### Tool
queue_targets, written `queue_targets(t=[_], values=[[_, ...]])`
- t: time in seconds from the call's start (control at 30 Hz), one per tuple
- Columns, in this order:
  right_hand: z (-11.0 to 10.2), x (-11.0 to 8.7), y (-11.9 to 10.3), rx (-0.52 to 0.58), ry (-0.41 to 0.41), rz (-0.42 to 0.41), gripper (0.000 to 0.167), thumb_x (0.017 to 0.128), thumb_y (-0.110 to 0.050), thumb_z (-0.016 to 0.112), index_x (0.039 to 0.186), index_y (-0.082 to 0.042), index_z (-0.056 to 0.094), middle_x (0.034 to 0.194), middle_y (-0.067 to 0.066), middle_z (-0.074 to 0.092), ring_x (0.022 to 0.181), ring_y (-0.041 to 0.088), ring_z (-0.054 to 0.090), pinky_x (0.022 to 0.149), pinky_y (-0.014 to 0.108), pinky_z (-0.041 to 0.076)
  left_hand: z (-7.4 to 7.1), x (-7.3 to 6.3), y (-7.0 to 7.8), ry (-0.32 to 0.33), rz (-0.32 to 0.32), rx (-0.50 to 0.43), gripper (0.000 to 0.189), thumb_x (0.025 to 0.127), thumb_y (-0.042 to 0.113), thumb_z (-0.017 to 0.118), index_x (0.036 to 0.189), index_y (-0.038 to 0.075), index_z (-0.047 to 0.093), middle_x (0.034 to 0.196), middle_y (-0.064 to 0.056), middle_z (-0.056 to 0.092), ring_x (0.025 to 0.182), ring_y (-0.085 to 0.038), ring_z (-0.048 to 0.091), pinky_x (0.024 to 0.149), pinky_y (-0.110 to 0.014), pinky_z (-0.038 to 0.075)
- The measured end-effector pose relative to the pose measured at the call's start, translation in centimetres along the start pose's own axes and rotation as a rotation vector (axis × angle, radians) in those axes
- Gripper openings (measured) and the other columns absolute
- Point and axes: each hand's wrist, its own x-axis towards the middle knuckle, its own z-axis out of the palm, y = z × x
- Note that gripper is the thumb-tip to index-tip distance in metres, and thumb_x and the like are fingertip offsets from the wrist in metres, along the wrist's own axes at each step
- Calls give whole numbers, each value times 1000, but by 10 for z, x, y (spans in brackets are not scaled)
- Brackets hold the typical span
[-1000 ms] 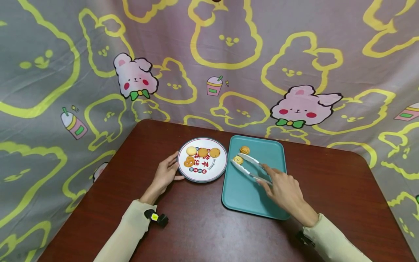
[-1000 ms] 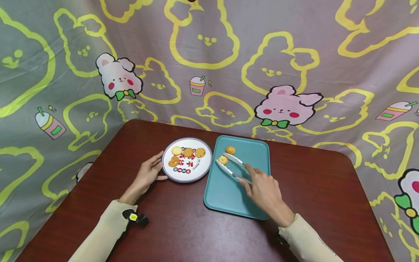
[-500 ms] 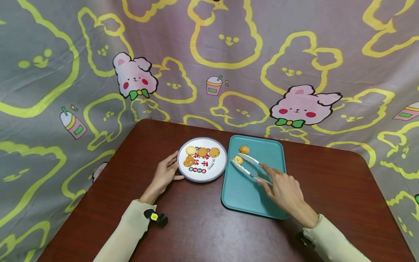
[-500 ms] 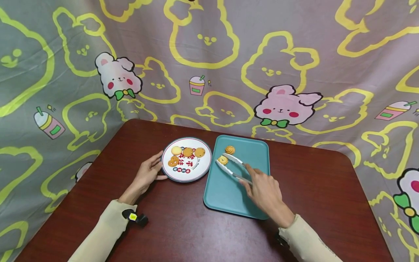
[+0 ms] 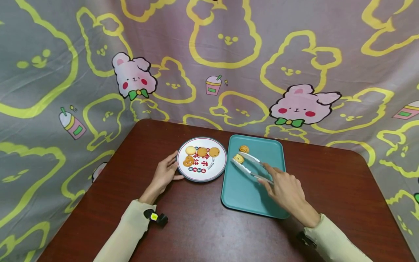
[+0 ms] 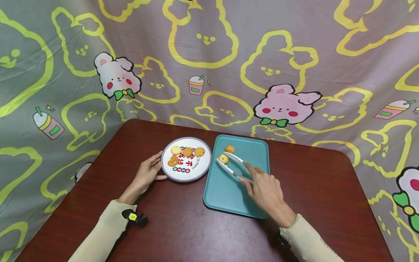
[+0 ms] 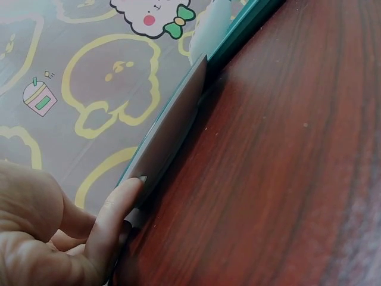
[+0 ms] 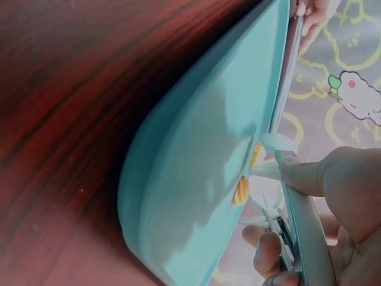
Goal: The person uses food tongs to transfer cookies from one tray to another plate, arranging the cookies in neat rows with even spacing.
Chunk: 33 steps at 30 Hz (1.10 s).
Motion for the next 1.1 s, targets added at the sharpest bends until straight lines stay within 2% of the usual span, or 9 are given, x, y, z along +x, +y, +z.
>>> queue_targets(t=[0.27, 0.53, 0.83, 0.97, 1.1], values=[[-2, 0, -2, 5, 6, -9, 62, 95, -41, 76, 148, -14, 58, 119, 20, 74, 52, 16, 42, 37, 19, 27, -2, -1, -1, -7, -1, 11, 56, 111, 1, 40, 165, 11, 30, 164, -28, 36, 144, -43, 48, 78, -36, 71], [-5, 2, -6, 26, 23, -29, 63, 94, -42, 77, 148, -16, 58, 111, 16, 74, 50, 14, 40, 36, 18, 26, -2, -2, -1, -6, 0, 3, 56, 111, 1, 40, 165, 11, 30, 165, -28, 35, 144, -43, 47, 77, -35, 71], [-6, 5, -19, 38, 8, -35, 61, 95, -43, 77, 147, -18, 58, 110, 15, 75, 52, 15, 43, 37, 18, 30, -1, -2, 0, -1, -1, 6, 57, 111, 3, 42, 165, 11, 30, 165, -27, 37, 142, -41, 51, 76, -35, 71], [-4, 8, -26, 44, 2, -55, 61, 95, -43, 77, 147, -18, 59, 114, 15, 75, 53, 15, 45, 38, 18, 32, -1, -2, 1, -3, 1, 13, 57, 111, 3, 42, 166, 12, 30, 165, -27, 37, 142, -42, 51, 77, -36, 71], [-1, 12, -33, 39, -1, -83, 62, 94, -43, 78, 146, -17, 59, 112, 15, 75, 52, 15, 45, 38, 18, 31, -1, 0, 0, -4, 6, 19, 57, 111, 4, 43, 165, 12, 30, 165, -26, 37, 141, -42, 52, 78, -38, 71]])
